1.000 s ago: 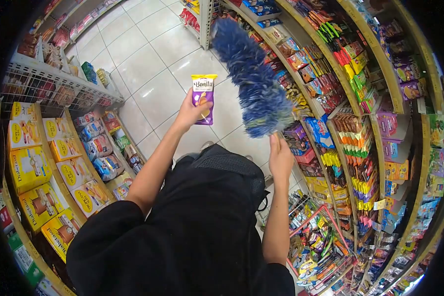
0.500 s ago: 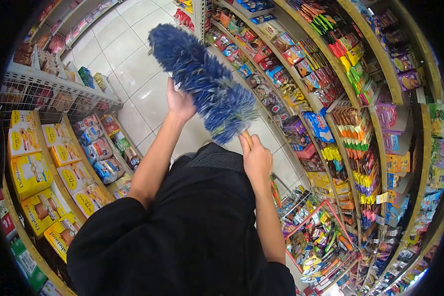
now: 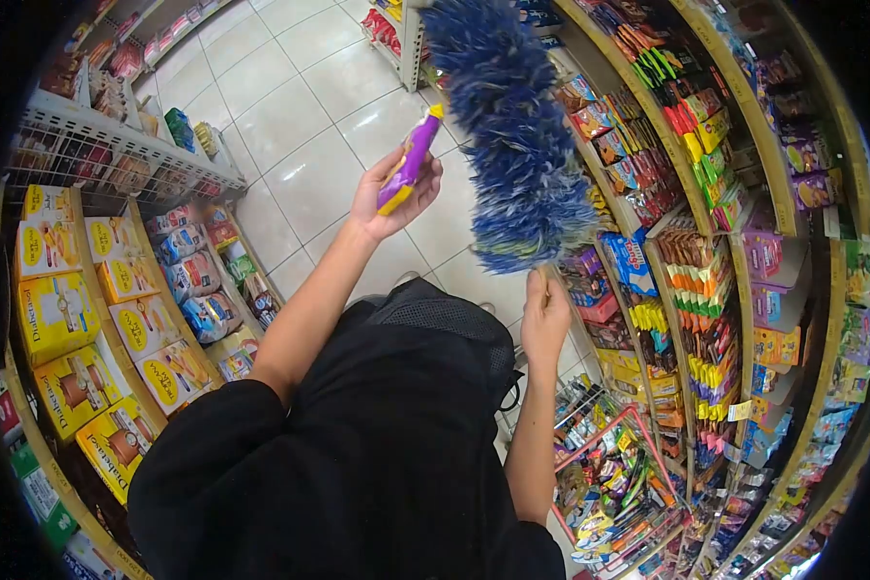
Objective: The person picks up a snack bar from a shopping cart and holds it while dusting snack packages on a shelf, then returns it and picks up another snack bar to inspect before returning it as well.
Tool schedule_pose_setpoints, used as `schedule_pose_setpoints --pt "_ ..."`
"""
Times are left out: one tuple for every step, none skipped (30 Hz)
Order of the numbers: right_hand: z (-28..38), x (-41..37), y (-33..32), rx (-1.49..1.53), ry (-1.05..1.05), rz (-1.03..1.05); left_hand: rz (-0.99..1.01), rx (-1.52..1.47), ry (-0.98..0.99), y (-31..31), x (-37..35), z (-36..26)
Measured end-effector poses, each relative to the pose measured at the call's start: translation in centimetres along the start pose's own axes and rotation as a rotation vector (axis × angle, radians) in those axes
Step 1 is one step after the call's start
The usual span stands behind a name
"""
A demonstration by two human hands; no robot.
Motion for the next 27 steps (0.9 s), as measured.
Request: schedule_pose_setpoints --pt "0.6 -0.6 0.2 0.027 0.039 0.035 0.099 0.002 -0.03 0.3 0.3 0.1" --pt "0.8 -1.0 0.5 0.054 0.077 0.067 0.2 0.004 -0.061 0.2 0.8 0.2" --pt "1.6 -1.1 1.0 0.052 -0.02 0.066 0.301 0.005 -0.094 1.1 0.6 0.6" --pt "2.3 -1.2 1.2 -0.024 -0.082 0.055 0.21 0.097 -0.072 1.0 0.9 0.9" --pt "3.3 -1.5 1.4 -0.101 -0.143 0.045 0.118 0.187 -0.047 0.8 1.2 1.2" --pt "4.8 -1.8 1.6 -0.178 -0.205 0.039 0.027 0.279 -0.019 0.8 1.2 1.4" --pt "5.8 -2.2 1.8 -0.193 -0.177 0.059 -0.138 0.281 0.083 -0.2 1.9 0.6" --pt "5.8 -2.4 2.2 -0.24 -0.176 0.077 -0.098 0.262 0.145 -0.8 2.7 0.0" --pt "5.8 -2.6 2.6 -0.287 -0.176 0.093 -0.055 0.241 0.207 -1.5 3.6 -0.8" --pt "5.6 -2.8 2.9 -0.337 -0.175 0.112 -0.013 0.218 0.269 -1.5 3.9 -1.4" --pt "5.4 -2.9 3.2 -0.326 -0.147 0.125 -0.04 0.205 0.293 -1.8 4.2 -1.7" --pt "5.3 -2.8 3.4 -0.336 -0.148 0.107 -0.07 0.202 0.237 -1.6 3.8 -1.1" --pt "5.1 -2.8 3.7 -0.347 -0.149 0.09 -0.101 0.198 0.18 -1.0 2.8 -0.2" --pt "4.8 -2.8 4.0 -0.358 -0.149 0.075 -0.133 0.192 0.124 -0.5 1.9 0.6" --pt "4.4 -2.4 4.3 -0.368 -0.176 0.033 -0.02 0.177 0.027 0.5 1.4 1.7" --pt "3.9 -1.6 4.6 -0.377 -0.202 -0.01 -0.066 0.24 -0.01 1.1 -0.4 3.2" --pt "3.7 -0.8 4.7 -0.386 -0.23 -0.055 0.004 0.233 -0.078 0.4 -1.0 3.8" --pt "3.3 -0.1 4.5 -0.362 -0.207 -0.06 0.075 0.226 -0.145 -0.4 -1.4 4.2" --pt "3.0 0.8 4.2 -0.337 -0.185 -0.066 -0.029 0.291 -0.096 -1.3 -1.1 4.4" --pt "2.7 1.5 3.9 -0.312 -0.163 -0.071 -0.134 0.354 -0.047 -2.1 -0.6 4.8" --pt "2.9 1.6 3.3 -0.313 -0.152 -0.076 -0.241 0.413 0.004 -3.1 -0.3 4.7" --pt "3.0 1.7 2.7 -0.282 -0.149 -0.084 -0.245 0.399 0.017 -3.8 0.0 4.3" --pt "3.2 1.6 2.0 -0.252 -0.146 -0.091 -0.249 0.383 0.03 -4.7 0.6 3.5" --pt "3.1 1.5 1.4 -0.222 -0.142 -0.1 -0.252 0.368 0.041 -5.0 1.0 2.8" --pt "2.7 1.3 0.9 -0.193 -0.133 -0.091 -0.278 0.282 0.091 -5.0 1.3 1.6" --pt "2.8 0.8 0.6 -0.156 -0.133 -0.073 -0.301 0.213 0.111 -5.4 2.0 0.4" --pt "3.2 0.1 0.2 -0.119 -0.13 -0.058 -0.323 0.146 0.129 -6.0 3.0 -0.8"
Point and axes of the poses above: each hand's wrist, its own x-axis towards the middle knuckle, its own y-axis out of the palm, z = x × y, the point moved 6 cm from there along x, towards the middle knuckle, and after that the axes turned 12 degrees about -z, right-handed, at the moved point
